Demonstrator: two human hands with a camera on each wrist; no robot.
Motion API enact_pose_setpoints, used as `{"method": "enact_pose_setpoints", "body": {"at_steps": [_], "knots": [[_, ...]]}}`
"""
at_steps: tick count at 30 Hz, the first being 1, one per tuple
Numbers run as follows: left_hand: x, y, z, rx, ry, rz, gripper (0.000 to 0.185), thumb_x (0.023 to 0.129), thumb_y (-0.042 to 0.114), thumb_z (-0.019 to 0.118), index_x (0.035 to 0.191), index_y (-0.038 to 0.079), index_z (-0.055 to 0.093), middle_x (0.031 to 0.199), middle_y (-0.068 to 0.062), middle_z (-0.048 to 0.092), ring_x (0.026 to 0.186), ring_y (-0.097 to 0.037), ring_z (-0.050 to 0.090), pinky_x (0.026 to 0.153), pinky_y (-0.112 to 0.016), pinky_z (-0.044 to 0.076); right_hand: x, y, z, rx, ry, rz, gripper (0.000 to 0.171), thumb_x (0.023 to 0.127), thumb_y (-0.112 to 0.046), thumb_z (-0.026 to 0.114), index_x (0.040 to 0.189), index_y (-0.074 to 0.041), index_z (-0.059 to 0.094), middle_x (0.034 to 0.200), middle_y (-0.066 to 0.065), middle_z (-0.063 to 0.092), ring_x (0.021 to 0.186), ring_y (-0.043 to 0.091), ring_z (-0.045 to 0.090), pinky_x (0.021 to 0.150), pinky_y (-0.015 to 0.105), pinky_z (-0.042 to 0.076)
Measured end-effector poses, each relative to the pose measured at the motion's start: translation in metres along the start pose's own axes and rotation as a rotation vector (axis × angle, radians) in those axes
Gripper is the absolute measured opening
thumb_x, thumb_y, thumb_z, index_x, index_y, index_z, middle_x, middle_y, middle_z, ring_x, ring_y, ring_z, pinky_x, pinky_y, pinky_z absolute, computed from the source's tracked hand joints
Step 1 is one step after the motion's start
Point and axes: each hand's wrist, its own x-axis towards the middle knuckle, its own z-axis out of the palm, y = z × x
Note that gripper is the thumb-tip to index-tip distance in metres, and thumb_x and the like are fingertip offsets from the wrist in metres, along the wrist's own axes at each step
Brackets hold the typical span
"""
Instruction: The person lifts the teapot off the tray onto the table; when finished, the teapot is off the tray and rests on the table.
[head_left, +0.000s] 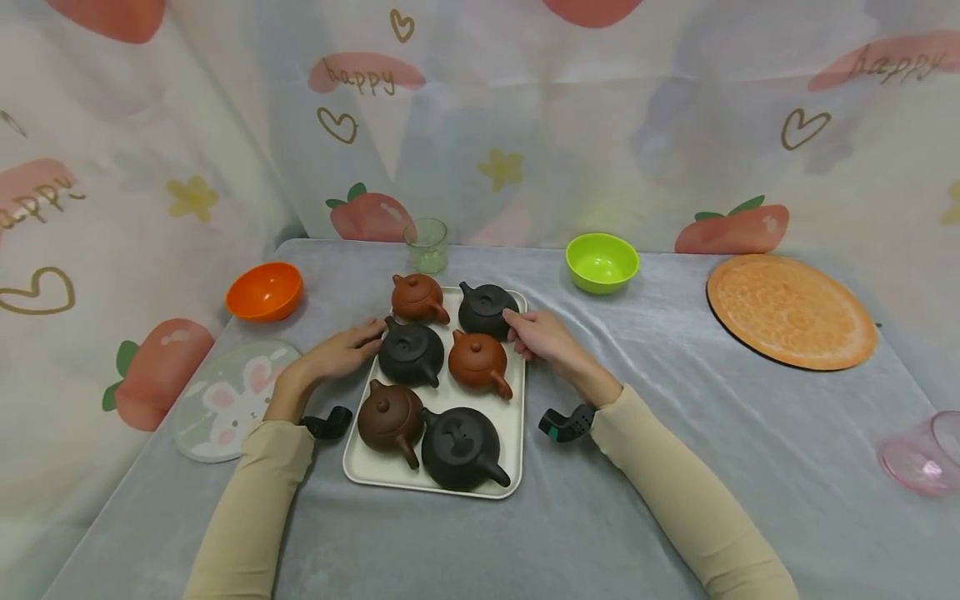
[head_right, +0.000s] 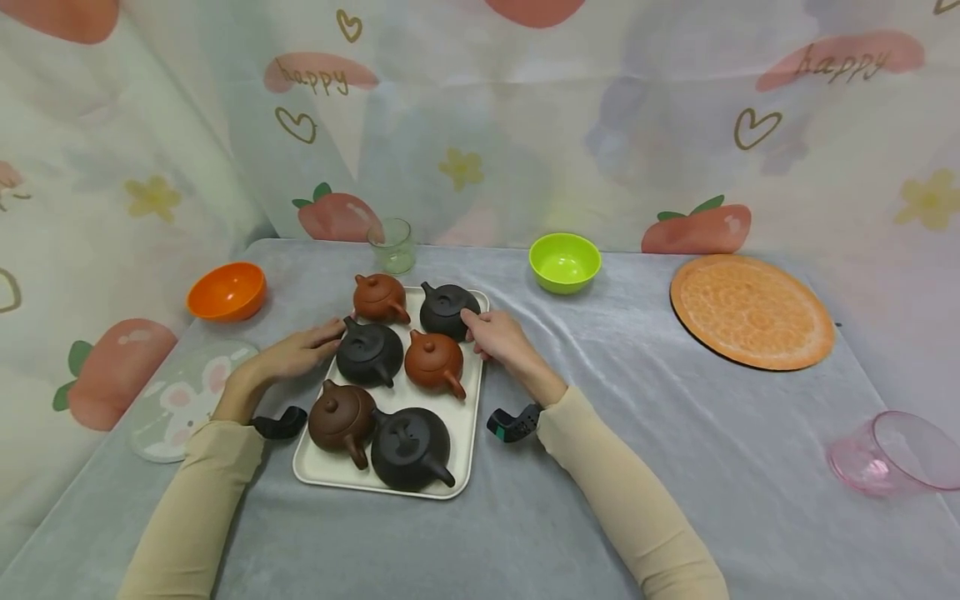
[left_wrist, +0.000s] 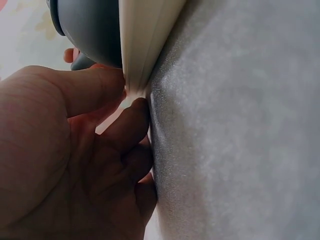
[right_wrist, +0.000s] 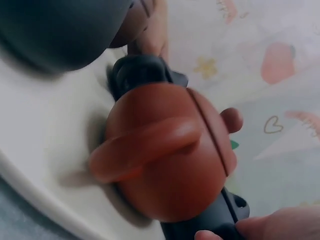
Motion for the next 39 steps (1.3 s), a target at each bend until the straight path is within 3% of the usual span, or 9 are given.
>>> {"method": "enact_pose_setpoints", "body": {"at_steps": [11,23,31,39], "knots": [[-0.002,0.0,0.0,-0.008,0.0,-0.022,0.053,0.105,0.025,0.04,0.151,0.001,0.03,0.158,-0.027,0.019,0.147,-0.044,0.015,0.118,-0.059,0.012,-0.001,-0.001,-0.002,0.15,-0.077,0.018,0.046,0.104,-0.039,0.042,0.075,-0.005,0.048,0.065,0.0,0.045,0.054,0.009,0.039,0.051,0.021,0.033],[-0.003,0.0,-0.002,-0.027,0.003,-0.021,0.053,0.105,0.026,0.04,0.151,0.003,0.031,0.159,-0.024,0.019,0.147,-0.042,0.015,0.118,-0.058,0.012,-0.005,-0.004,-0.004,0.14,-0.093,0.006,0.046,0.105,-0.039,0.04,0.08,-0.002,0.048,0.066,-0.001,0.043,0.055,0.01,0.037,0.054,0.022,0.031],[0.004,0.004,0.002,-0.039,0.002,0.005,0.053,0.105,0.025,0.041,0.151,0.003,0.032,0.158,-0.024,0.021,0.148,-0.04,0.017,0.119,-0.055,0.013,-0.016,0.0,-0.021,0.123,-0.053,0.006,0.046,0.105,-0.04,0.041,0.082,0.0,0.047,0.066,0.001,0.042,0.054,0.01,0.035,0.053,0.022,0.03],[-0.002,0.0,-0.001,-0.032,0.016,0.0,0.052,0.104,0.023,0.041,0.15,0.0,0.033,0.157,-0.027,0.022,0.147,-0.042,0.017,0.119,-0.057,0.014,-0.019,0.001,-0.031,0.114,-0.08,0.022,0.046,0.105,-0.042,0.039,0.08,-0.004,0.045,0.068,0.0,0.043,0.054,0.009,0.035,0.053,0.021,0.029]]}}
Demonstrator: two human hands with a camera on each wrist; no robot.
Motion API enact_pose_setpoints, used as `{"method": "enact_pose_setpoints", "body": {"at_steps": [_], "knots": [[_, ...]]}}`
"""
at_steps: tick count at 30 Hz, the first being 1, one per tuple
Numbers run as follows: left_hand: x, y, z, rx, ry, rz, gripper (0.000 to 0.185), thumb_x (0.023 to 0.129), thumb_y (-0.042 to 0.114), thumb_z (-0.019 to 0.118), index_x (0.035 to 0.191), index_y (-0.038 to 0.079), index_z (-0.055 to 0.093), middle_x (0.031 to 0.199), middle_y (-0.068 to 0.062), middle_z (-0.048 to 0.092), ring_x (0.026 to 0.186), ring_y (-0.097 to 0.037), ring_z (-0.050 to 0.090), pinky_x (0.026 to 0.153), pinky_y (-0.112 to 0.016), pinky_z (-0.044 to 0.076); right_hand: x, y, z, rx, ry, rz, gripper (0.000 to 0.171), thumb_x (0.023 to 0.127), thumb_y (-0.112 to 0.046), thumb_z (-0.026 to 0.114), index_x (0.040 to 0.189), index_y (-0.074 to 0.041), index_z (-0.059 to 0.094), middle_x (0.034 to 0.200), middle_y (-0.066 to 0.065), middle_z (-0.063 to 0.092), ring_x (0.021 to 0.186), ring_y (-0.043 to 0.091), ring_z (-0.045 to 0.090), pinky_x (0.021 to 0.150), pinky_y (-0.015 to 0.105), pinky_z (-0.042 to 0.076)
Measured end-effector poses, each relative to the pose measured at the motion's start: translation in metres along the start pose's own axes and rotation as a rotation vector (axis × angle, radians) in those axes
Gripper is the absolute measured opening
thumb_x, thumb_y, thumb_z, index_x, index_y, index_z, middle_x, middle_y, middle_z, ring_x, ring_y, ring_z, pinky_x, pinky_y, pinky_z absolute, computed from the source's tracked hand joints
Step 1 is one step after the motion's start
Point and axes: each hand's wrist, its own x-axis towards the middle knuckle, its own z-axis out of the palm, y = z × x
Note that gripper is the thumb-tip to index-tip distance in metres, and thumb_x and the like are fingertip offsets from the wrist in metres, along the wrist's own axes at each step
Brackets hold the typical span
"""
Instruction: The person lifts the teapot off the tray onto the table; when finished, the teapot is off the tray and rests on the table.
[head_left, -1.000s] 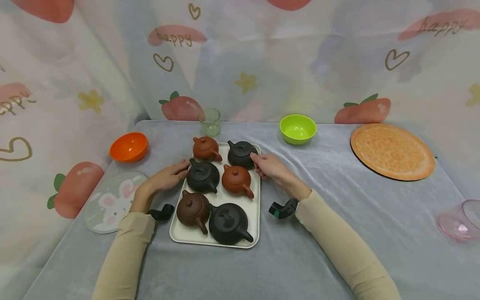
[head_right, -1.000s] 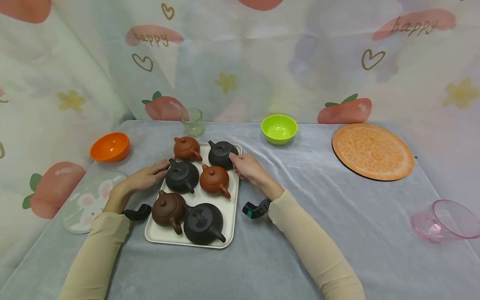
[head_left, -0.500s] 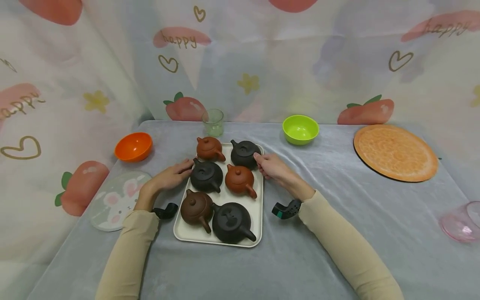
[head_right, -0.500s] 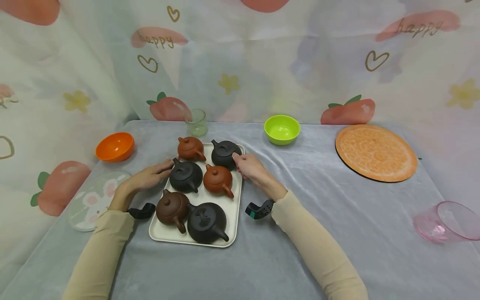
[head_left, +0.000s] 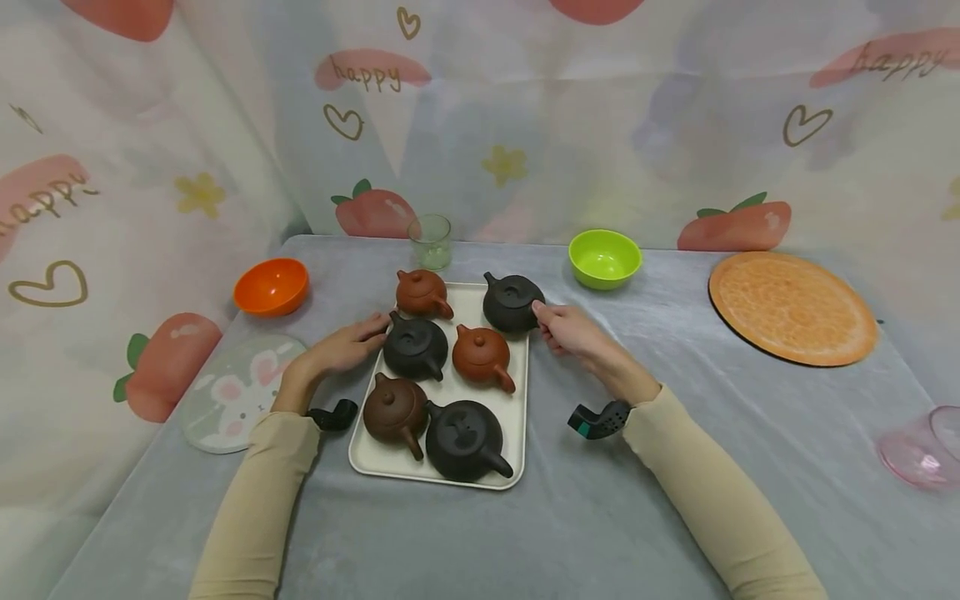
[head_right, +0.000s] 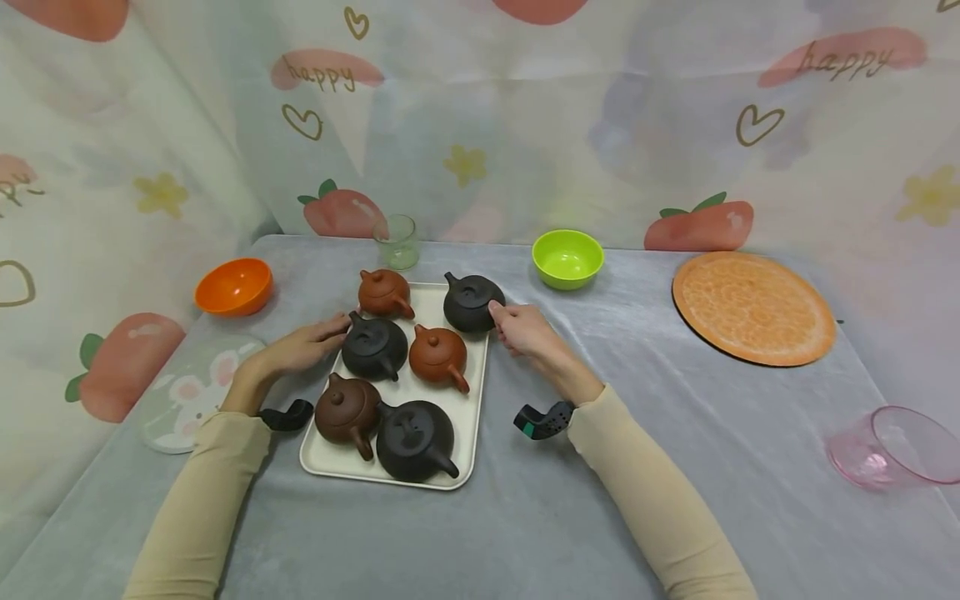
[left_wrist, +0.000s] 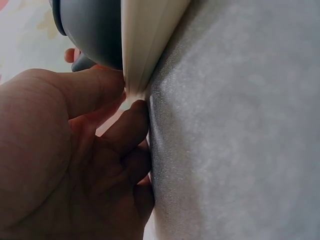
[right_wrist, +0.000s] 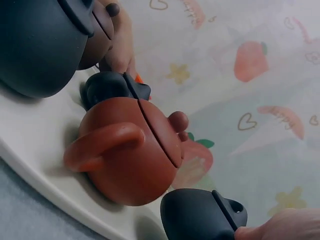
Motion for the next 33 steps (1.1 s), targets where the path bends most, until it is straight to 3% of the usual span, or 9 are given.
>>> {"method": "enact_pose_setpoints", "body": {"at_steps": [11,33], "knots": [[0.0,-0.001,-0.002,-0.003,-0.005,-0.006,0.052,0.105,0.025,0.041,0.151,0.001,0.032,0.158,-0.026,0.02,0.147,-0.042,0.016,0.119,-0.057,0.012,-0.013,-0.001,-0.016,-0.058,0.018,0.038,0.051,0.104,-0.047,0.039,0.093,0.002,0.049,0.073,0.0,0.045,0.059,0.011,0.038,0.061,0.025,0.035],[0.002,-0.003,-0.001,-0.014,-0.018,0.007,0.053,0.105,0.025,0.04,0.151,-0.001,0.031,0.157,-0.028,0.017,0.147,-0.043,0.014,0.118,-0.057,0.013,-0.037,0.02,-0.052,-0.045,0.036,0.066,0.048,0.104,-0.045,0.04,0.095,0.002,0.047,0.077,0.0,0.044,0.064,0.009,0.04,0.06,0.023,0.036]]}}
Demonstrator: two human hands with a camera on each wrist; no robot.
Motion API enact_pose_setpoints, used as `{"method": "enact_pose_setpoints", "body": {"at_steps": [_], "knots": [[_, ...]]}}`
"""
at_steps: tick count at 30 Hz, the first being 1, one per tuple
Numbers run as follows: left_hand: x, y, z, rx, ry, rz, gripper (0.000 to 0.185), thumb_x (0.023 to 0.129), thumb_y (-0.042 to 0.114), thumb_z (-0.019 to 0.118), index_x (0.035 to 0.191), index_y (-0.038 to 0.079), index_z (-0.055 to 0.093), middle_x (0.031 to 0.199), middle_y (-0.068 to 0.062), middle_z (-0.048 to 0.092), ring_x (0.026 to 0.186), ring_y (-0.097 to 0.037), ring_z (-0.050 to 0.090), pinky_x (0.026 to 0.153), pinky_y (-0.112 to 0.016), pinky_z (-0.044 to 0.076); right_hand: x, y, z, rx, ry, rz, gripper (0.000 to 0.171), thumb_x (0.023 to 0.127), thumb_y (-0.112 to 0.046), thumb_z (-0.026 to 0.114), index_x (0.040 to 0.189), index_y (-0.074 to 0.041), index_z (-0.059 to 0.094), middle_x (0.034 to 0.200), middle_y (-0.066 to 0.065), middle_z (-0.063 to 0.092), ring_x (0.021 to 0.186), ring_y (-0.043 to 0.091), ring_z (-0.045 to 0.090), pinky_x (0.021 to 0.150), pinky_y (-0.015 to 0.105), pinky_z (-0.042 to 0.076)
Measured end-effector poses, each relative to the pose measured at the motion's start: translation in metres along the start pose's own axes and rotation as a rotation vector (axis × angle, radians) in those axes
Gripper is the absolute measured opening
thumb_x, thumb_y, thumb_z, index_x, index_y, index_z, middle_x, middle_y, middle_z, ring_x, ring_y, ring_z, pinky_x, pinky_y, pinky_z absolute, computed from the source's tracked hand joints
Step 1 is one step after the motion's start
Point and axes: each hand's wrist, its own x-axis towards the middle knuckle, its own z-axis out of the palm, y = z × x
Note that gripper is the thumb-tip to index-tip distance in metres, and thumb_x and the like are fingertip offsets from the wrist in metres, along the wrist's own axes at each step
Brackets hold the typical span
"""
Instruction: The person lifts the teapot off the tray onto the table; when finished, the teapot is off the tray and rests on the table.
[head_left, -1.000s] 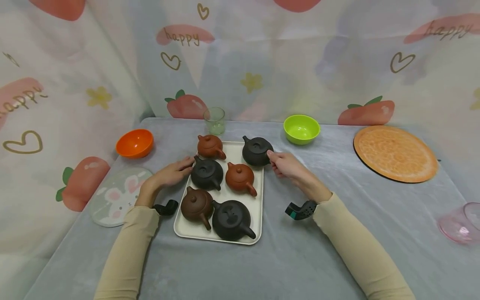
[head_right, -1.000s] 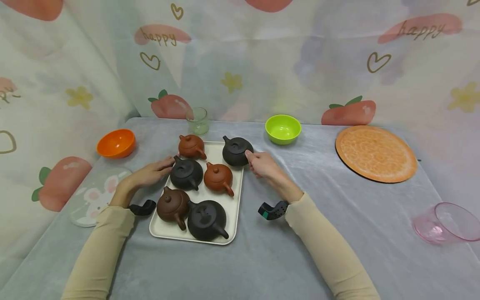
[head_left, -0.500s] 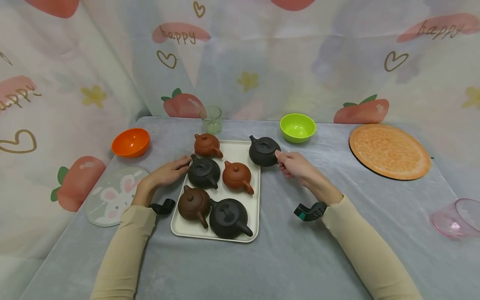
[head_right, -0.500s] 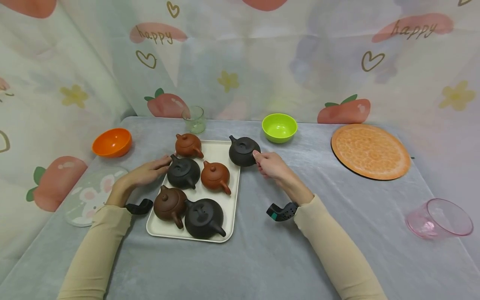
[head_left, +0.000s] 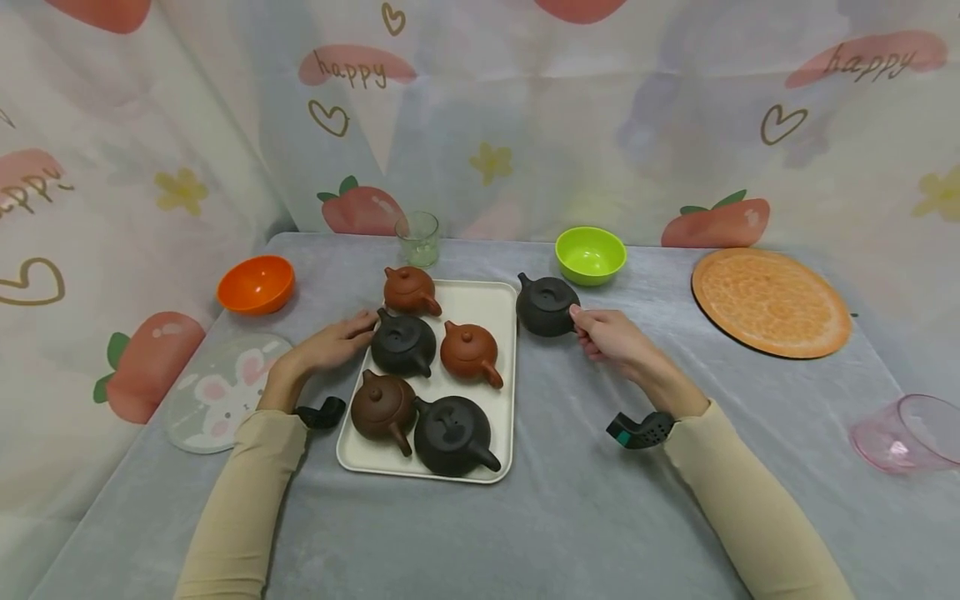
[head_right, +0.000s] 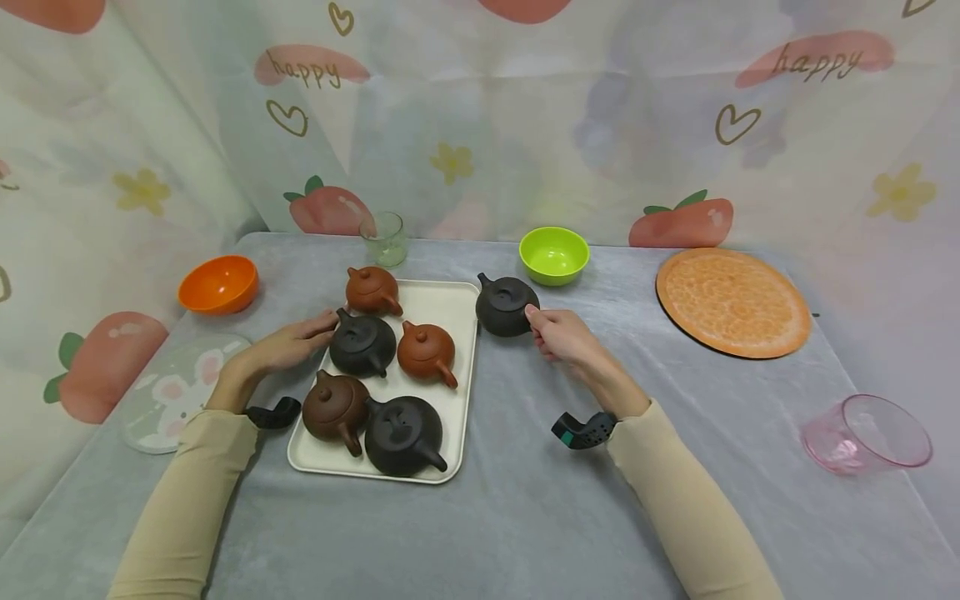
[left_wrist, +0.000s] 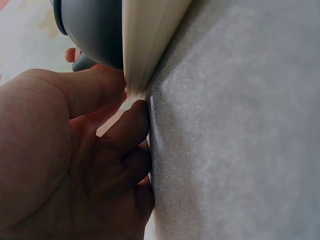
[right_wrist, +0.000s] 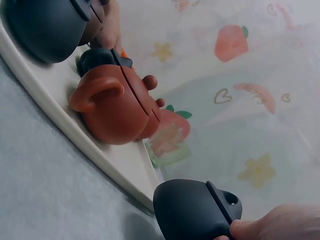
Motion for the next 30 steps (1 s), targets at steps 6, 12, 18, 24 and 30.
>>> {"method": "enact_pose_setpoints", "body": {"at_steps": [6,12,18,24,30], "knots": [[0.001,0.0,-0.001,0.004,-0.006,0.001,0.053,0.105,0.025,0.04,0.151,0.001,0.031,0.158,-0.028,0.017,0.147,-0.044,0.013,0.118,-0.058,0.011,-0.005,0.006,-0.009,-0.02,0.012,0.027,0.049,0.103,-0.047,0.039,0.096,0.001,0.047,0.079,0.0,0.045,0.065,0.008,0.041,0.06,0.023,0.036],[0.003,0.002,-0.001,0.0,-0.011,0.005,0.052,0.105,0.023,0.039,0.151,0.0,0.031,0.157,-0.029,0.017,0.147,-0.045,0.012,0.118,-0.059,0.009,-0.009,0.014,-0.017,-0.016,0.03,0.021,0.049,0.103,-0.047,0.039,0.095,0.001,0.046,0.078,-0.001,0.044,0.065,0.008,0.04,0.06,0.022,0.036],[0.001,0.004,-0.002,0.003,-0.017,0.006,0.053,0.105,0.025,0.04,0.151,-0.001,0.031,0.157,-0.03,0.017,0.147,-0.046,0.012,0.118,-0.06,0.009,-0.016,0.017,-0.024,-0.024,0.036,0.013,0.049,0.104,-0.046,0.039,0.093,0.001,0.045,0.075,-0.001,0.043,0.064,0.008,0.04,0.061,0.023,0.038],[0.0,0.003,-0.002,0.003,-0.019,-0.01,0.053,0.105,0.025,0.039,0.151,0.0,0.03,0.158,-0.028,0.017,0.147,-0.045,0.011,0.118,-0.059,0.008,-0.017,0.017,-0.025,-0.03,0.031,0.025,0.048,0.103,-0.047,0.039,0.093,0.0,0.046,0.076,-0.002,0.043,0.065,0.007,0.04,0.061,0.022,0.038],[-0.001,0.002,-0.002,0.003,-0.011,-0.006,0.053,0.105,0.026,0.04,0.151,0.001,0.031,0.158,-0.027,0.018,0.147,-0.044,0.012,0.118,-0.059,0.009,-0.012,0.018,-0.021,0.006,0.03,0.03,0.047,0.103,-0.047,0.04,0.091,-0.002,0.046,0.075,-0.002,0.043,0.064,0.007,0.04,0.059,0.022,0.037]]}}
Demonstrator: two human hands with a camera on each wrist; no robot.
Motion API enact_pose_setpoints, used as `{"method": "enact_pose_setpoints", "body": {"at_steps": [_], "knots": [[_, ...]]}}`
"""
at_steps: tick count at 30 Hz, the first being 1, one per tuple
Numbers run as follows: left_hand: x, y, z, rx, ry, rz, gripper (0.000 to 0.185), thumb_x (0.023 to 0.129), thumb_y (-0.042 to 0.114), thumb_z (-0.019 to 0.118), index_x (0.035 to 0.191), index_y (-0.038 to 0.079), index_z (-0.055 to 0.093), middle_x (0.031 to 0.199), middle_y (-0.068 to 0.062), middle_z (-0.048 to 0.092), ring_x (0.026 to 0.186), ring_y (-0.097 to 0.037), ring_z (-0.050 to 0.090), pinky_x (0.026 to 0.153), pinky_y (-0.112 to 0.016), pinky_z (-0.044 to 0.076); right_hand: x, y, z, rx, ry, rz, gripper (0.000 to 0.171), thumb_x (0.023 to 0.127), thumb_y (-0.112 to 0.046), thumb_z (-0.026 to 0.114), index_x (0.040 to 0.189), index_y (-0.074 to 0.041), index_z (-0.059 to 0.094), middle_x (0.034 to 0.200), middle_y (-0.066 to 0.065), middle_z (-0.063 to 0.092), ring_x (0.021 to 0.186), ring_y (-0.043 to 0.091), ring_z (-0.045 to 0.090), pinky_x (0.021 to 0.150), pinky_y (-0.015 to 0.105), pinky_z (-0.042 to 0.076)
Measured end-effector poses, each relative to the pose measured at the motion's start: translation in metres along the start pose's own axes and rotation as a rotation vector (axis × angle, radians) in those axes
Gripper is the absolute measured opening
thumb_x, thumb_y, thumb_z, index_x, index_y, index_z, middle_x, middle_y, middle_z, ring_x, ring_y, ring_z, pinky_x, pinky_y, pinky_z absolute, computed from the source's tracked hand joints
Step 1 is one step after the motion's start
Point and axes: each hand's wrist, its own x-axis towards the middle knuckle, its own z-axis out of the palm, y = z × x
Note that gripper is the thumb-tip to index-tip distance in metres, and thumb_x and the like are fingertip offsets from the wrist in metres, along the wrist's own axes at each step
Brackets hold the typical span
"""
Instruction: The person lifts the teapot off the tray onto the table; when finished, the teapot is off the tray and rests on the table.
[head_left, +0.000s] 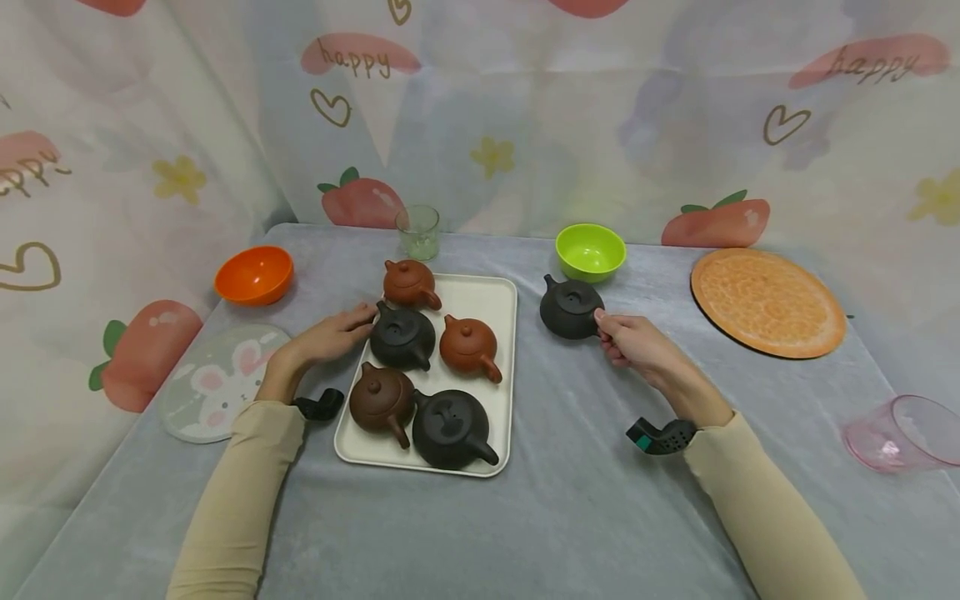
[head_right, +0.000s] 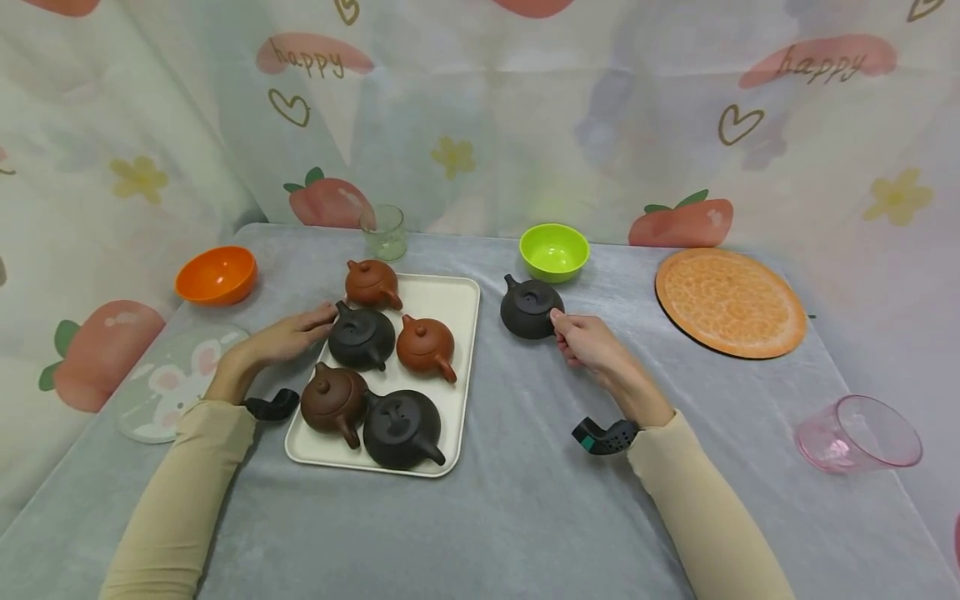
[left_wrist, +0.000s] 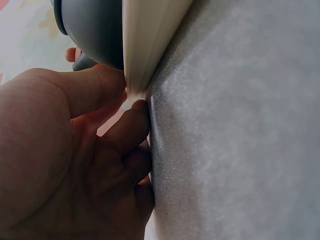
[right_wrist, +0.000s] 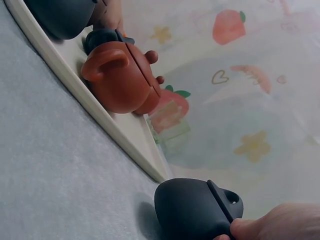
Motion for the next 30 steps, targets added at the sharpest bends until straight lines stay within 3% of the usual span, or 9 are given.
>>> {"method": "enact_pose_setpoints", "body": {"at_steps": [5,19,30], "knots": [[0.001,-0.002,0.001,-0.004,0.005,0.003,0.054,0.105,0.027,0.04,0.151,0.001,0.031,0.158,-0.026,0.018,0.148,-0.043,0.012,0.119,-0.058,0.009,0.005,0.004,0.003,0.015,-0.006,0.001,0.047,0.103,-0.047,0.038,0.092,-0.002,0.044,0.076,-0.001,0.042,0.062,0.007,0.038,0.058,0.022,0.034],[0.005,-0.001,-0.002,-0.001,-0.014,-0.034,0.053,0.106,0.028,0.038,0.153,0.006,0.029,0.16,-0.022,0.015,0.149,-0.041,0.01,0.119,-0.057,0.008,0.017,0.008,0.007,-0.022,0.027,0.003,0.05,0.102,-0.051,0.038,0.094,-0.002,0.047,0.077,-0.001,0.047,0.066,0.007,0.043,0.059,0.022,0.04],[0.003,-0.001,-0.002,0.006,-0.008,-0.015,0.053,0.105,0.026,0.039,0.152,0.003,0.03,0.159,-0.025,0.017,0.148,-0.043,0.009,0.12,-0.057,0.007,0.018,0.007,0.007,-0.021,0.016,-0.026,0.051,0.105,-0.046,0.032,0.105,0.002,0.049,0.082,-0.001,0.05,0.067,0.006,0.044,0.061,0.021,0.041]]}}
